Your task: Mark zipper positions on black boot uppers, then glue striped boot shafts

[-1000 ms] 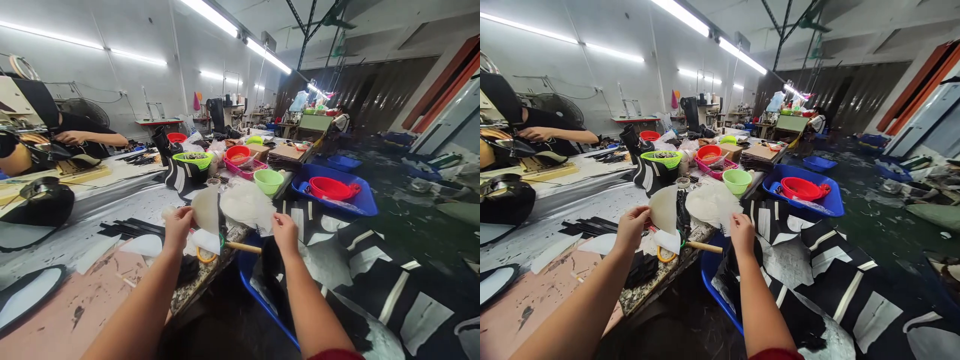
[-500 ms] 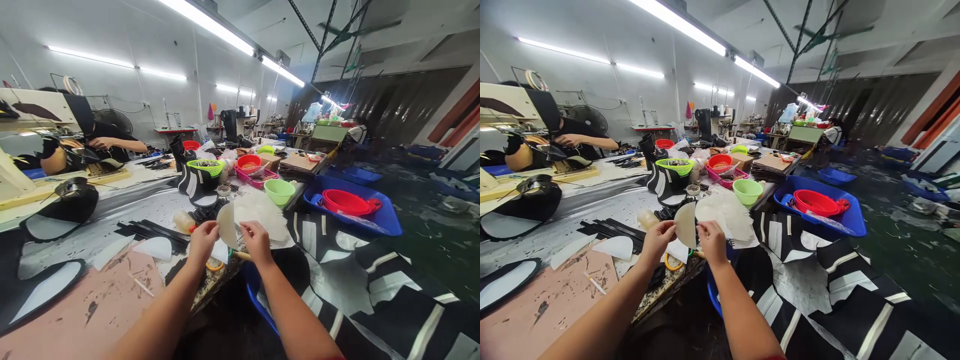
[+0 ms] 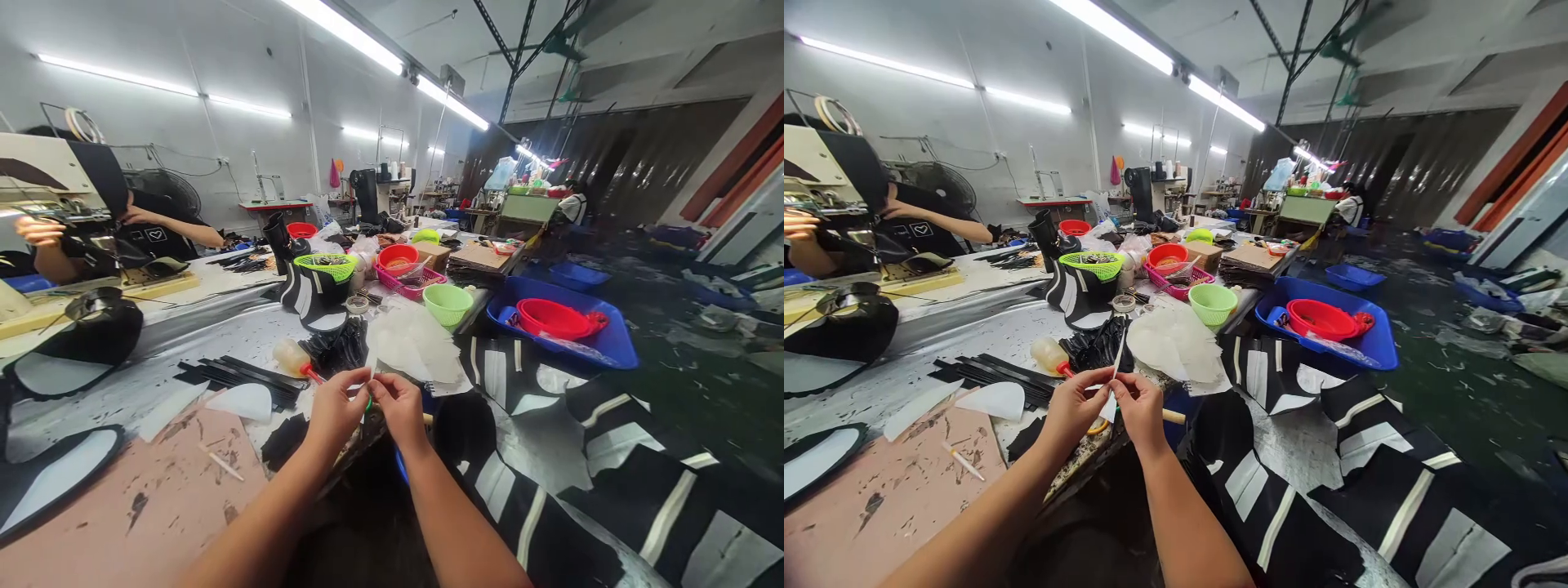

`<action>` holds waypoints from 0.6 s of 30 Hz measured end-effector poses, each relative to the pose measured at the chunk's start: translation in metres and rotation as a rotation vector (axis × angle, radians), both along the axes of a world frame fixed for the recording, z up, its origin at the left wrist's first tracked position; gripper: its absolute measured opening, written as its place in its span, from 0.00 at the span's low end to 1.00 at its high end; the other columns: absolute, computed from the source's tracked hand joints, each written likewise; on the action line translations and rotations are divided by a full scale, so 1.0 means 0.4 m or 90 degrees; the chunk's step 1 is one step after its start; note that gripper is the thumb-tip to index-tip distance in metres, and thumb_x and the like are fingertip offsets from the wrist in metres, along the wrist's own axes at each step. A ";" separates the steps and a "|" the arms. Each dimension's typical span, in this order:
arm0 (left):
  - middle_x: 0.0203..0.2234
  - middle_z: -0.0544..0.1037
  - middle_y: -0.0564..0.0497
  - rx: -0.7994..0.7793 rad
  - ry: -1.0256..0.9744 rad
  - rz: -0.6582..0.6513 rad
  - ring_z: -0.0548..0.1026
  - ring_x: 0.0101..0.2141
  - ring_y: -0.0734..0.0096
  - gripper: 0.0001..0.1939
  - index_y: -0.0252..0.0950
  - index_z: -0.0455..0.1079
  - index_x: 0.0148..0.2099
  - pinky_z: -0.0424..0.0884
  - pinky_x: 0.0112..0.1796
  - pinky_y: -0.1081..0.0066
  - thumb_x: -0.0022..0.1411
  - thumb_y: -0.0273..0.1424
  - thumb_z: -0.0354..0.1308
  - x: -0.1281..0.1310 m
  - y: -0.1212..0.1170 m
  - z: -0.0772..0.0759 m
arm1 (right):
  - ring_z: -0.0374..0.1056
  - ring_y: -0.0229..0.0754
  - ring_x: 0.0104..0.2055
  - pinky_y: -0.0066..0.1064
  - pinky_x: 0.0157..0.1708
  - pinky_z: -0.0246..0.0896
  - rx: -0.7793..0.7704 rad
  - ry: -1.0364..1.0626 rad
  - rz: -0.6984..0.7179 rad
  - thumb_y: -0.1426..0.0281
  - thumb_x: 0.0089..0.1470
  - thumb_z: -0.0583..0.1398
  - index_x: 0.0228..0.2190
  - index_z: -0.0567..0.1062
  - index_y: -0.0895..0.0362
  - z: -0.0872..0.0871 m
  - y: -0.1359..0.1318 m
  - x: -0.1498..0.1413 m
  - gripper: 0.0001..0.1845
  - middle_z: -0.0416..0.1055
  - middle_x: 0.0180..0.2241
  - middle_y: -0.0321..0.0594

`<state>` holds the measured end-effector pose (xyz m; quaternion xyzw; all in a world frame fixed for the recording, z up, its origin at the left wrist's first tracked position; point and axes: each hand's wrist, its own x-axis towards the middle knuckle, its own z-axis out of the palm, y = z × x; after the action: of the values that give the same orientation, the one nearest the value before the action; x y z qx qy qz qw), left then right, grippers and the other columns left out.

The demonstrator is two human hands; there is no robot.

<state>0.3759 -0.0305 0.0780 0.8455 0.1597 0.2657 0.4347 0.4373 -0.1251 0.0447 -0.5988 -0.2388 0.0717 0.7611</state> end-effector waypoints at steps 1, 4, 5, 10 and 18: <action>0.35 0.78 0.48 -0.003 -0.012 -0.011 0.76 0.35 0.64 0.16 0.34 0.73 0.40 0.73 0.37 0.67 0.49 0.34 0.54 0.000 -0.002 0.001 | 0.68 0.39 0.27 0.31 0.29 0.65 0.006 0.002 -0.003 0.63 0.44 0.60 0.28 0.76 0.59 0.002 -0.002 0.001 0.12 0.73 0.25 0.39; 0.35 0.78 0.48 -0.041 -0.031 -0.042 0.76 0.34 0.64 0.16 0.34 0.73 0.40 0.74 0.38 0.66 0.48 0.36 0.57 0.002 -0.008 -0.001 | 0.67 0.39 0.26 0.30 0.29 0.64 0.014 -0.002 -0.027 0.63 0.44 0.59 0.25 0.76 0.58 0.008 -0.008 0.006 0.11 0.72 0.23 0.37; 0.34 0.78 0.48 -0.051 -0.037 -0.046 0.76 0.33 0.64 0.16 0.34 0.73 0.39 0.74 0.37 0.66 0.48 0.37 0.58 0.003 -0.009 -0.003 | 0.66 0.39 0.26 0.30 0.29 0.64 0.015 -0.002 -0.037 0.64 0.44 0.59 0.25 0.76 0.58 0.008 -0.009 0.008 0.10 0.72 0.23 0.37; 0.30 0.78 0.49 -0.083 -0.068 -0.074 0.76 0.31 0.66 0.14 0.35 0.71 0.37 0.73 0.36 0.68 0.48 0.36 0.59 0.010 -0.010 -0.017 | 0.65 0.37 0.27 0.30 0.31 0.62 0.083 0.085 -0.013 0.63 0.41 0.62 0.24 0.75 0.58 -0.001 -0.009 0.019 0.10 0.70 0.23 0.34; 0.29 0.78 0.48 -0.237 -0.071 -0.117 0.76 0.31 0.67 0.13 0.33 0.72 0.35 0.72 0.35 0.70 0.45 0.32 0.58 0.023 -0.024 -0.010 | 0.64 0.35 0.25 0.29 0.32 0.61 0.119 0.140 0.040 0.62 0.40 0.63 0.23 0.72 0.59 0.006 -0.016 0.016 0.12 0.68 0.21 0.32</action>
<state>0.3850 -0.0402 0.0740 0.7457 0.1038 0.2375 0.6138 0.4438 -0.1313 0.0470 -0.5062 -0.1784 0.1382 0.8324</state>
